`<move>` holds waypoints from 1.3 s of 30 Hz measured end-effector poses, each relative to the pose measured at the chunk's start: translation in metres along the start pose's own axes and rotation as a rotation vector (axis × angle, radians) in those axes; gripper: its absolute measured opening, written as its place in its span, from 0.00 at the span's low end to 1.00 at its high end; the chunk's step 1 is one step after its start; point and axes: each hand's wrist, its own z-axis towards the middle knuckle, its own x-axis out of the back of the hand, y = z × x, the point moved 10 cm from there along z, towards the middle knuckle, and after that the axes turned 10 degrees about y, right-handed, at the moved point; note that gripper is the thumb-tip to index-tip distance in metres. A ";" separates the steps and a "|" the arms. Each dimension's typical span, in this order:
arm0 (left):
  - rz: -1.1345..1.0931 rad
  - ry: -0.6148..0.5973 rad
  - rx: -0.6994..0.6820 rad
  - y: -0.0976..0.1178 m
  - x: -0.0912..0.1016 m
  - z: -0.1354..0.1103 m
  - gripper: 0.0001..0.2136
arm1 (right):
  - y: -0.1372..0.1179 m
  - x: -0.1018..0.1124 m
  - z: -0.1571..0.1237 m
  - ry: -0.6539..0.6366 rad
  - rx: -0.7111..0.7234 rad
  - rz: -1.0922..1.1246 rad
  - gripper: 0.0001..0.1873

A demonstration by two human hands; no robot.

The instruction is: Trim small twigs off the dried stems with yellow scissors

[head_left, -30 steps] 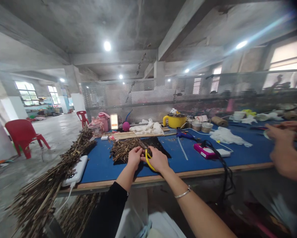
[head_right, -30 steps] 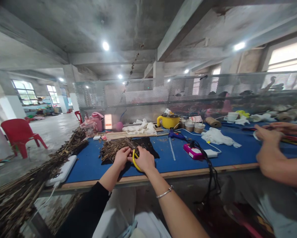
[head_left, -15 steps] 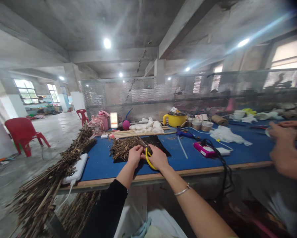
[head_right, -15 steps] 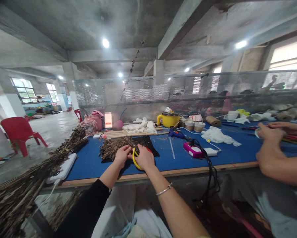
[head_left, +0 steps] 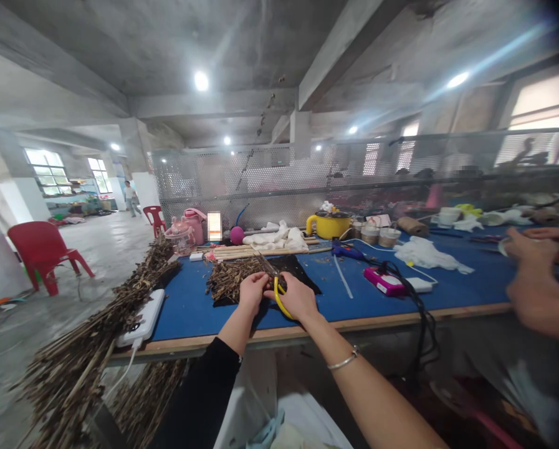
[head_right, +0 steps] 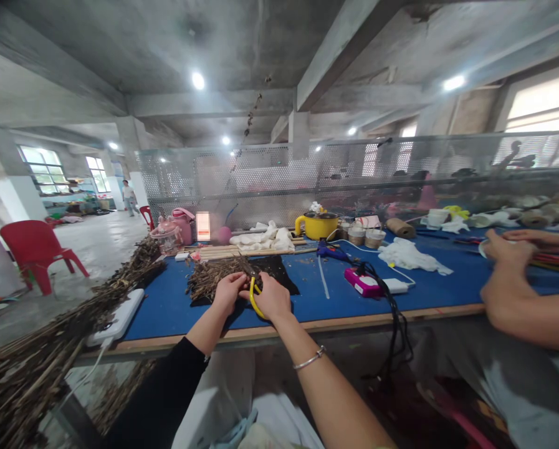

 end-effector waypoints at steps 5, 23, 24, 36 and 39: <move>0.007 0.069 -0.022 0.004 0.007 0.000 0.13 | -0.002 -0.005 0.000 -0.037 0.028 -0.018 0.30; -0.009 0.016 -0.060 0.005 0.002 0.001 0.12 | -0.003 -0.007 0.002 0.015 0.084 0.009 0.37; -0.005 0.017 -0.064 0.005 0.002 0.001 0.12 | -0.003 -0.007 0.002 0.022 0.088 0.011 0.37; -0.005 -0.035 -0.047 0.007 -0.004 -0.006 0.14 | -0.001 -0.007 0.003 -0.009 0.051 0.077 0.27; -0.004 -0.076 -0.041 0.005 -0.009 -0.007 0.14 | -0.001 -0.005 0.003 -0.015 0.033 0.087 0.26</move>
